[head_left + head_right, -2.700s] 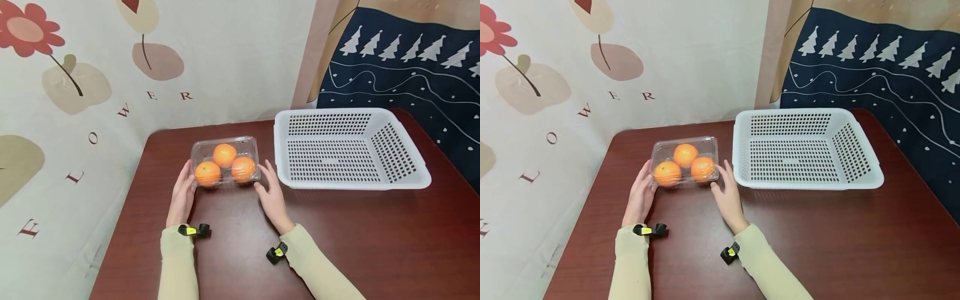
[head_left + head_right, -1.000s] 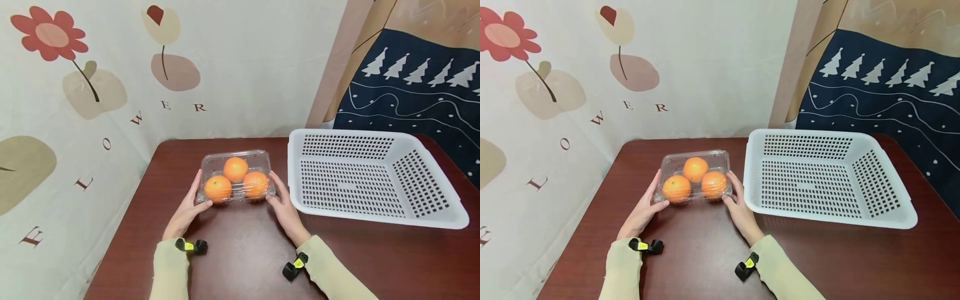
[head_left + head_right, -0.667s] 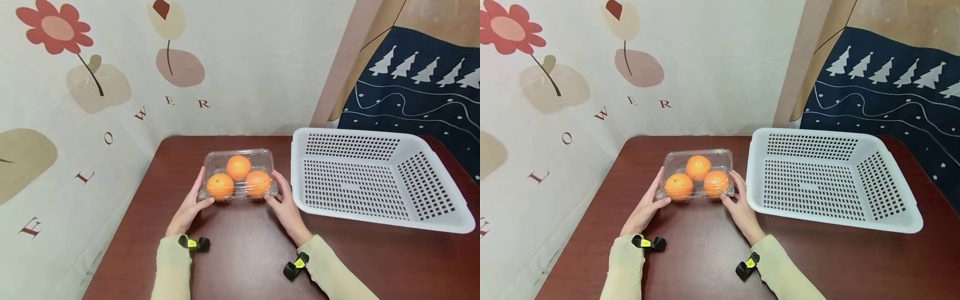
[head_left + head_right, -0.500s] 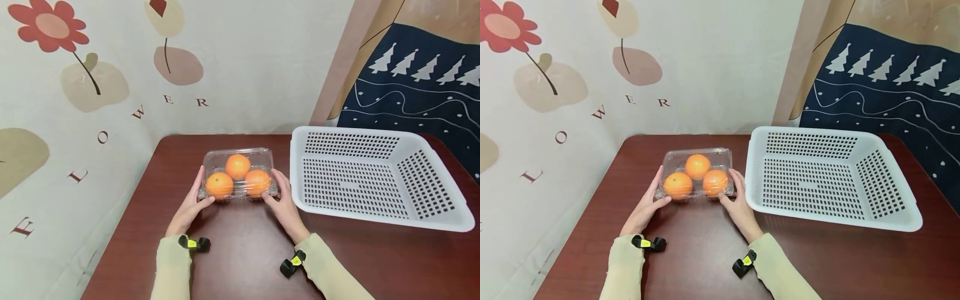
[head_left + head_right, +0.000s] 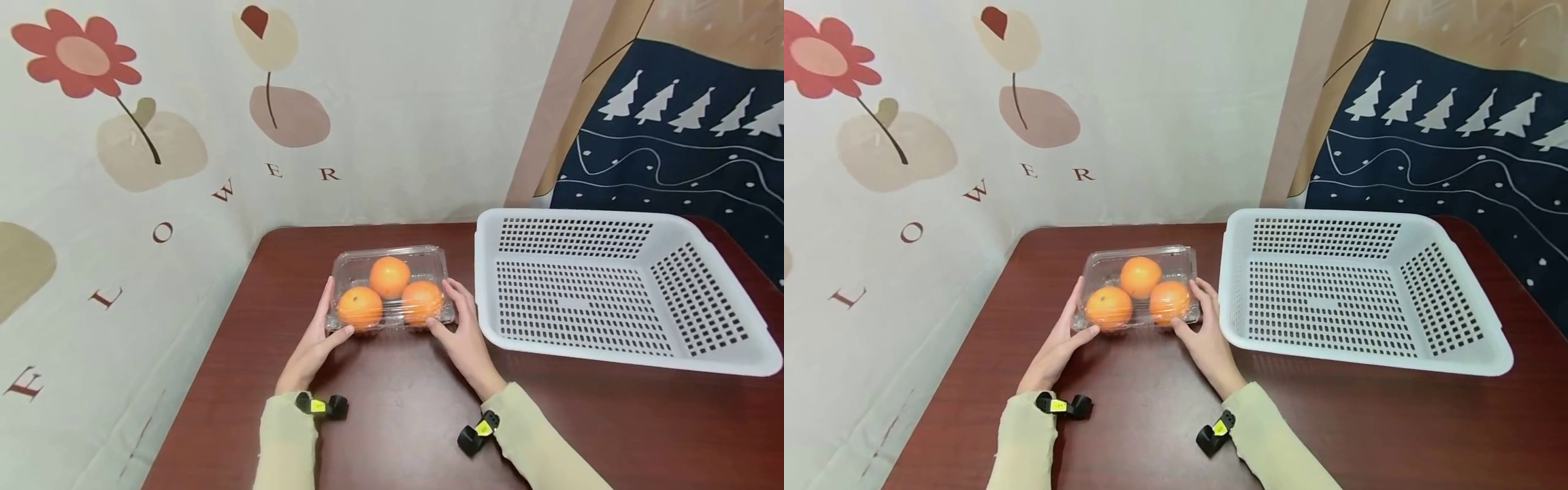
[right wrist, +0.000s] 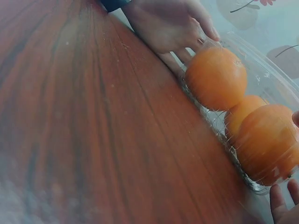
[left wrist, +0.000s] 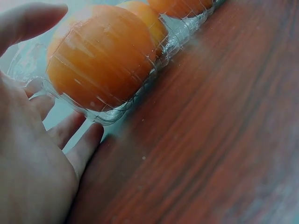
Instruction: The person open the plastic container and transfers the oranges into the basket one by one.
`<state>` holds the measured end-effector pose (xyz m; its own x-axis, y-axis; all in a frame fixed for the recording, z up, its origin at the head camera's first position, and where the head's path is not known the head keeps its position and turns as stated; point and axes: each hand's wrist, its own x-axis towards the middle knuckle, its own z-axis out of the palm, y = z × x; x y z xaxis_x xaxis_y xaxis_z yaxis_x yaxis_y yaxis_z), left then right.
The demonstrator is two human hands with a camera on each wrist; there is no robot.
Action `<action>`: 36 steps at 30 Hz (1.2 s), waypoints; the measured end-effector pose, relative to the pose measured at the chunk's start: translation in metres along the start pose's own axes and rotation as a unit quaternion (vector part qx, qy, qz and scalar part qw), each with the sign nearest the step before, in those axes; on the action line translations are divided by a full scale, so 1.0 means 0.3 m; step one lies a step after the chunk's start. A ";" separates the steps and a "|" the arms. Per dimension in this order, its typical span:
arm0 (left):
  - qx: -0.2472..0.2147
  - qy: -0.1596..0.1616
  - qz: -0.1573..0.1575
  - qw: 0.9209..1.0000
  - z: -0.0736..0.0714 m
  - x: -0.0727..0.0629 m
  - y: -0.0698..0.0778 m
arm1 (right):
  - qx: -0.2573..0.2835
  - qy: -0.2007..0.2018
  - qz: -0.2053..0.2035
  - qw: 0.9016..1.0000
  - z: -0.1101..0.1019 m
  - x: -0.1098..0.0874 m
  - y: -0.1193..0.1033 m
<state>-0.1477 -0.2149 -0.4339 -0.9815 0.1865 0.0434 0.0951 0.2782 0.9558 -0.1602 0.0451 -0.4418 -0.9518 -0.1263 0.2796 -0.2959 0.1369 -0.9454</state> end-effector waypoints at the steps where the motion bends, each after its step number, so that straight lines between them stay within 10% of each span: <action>1: 0.001 0.002 -0.002 1.000 -0.001 -0.003 0.001 | 0.004 -0.004 -0.003 1.000 0.000 -0.001 0.002; 36: 0.014 0.007 -0.014 1.000 0.006 0.006 0.020 | 0.014 -0.011 0.017 1.000 0.001 0.020 0.090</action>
<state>-0.1487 -0.2112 -0.4285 -0.9859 0.1661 0.0214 0.0726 0.3084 0.9485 -0.1739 0.0477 -0.4657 -0.9590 -0.1446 0.2438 -0.2609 0.1137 -0.9586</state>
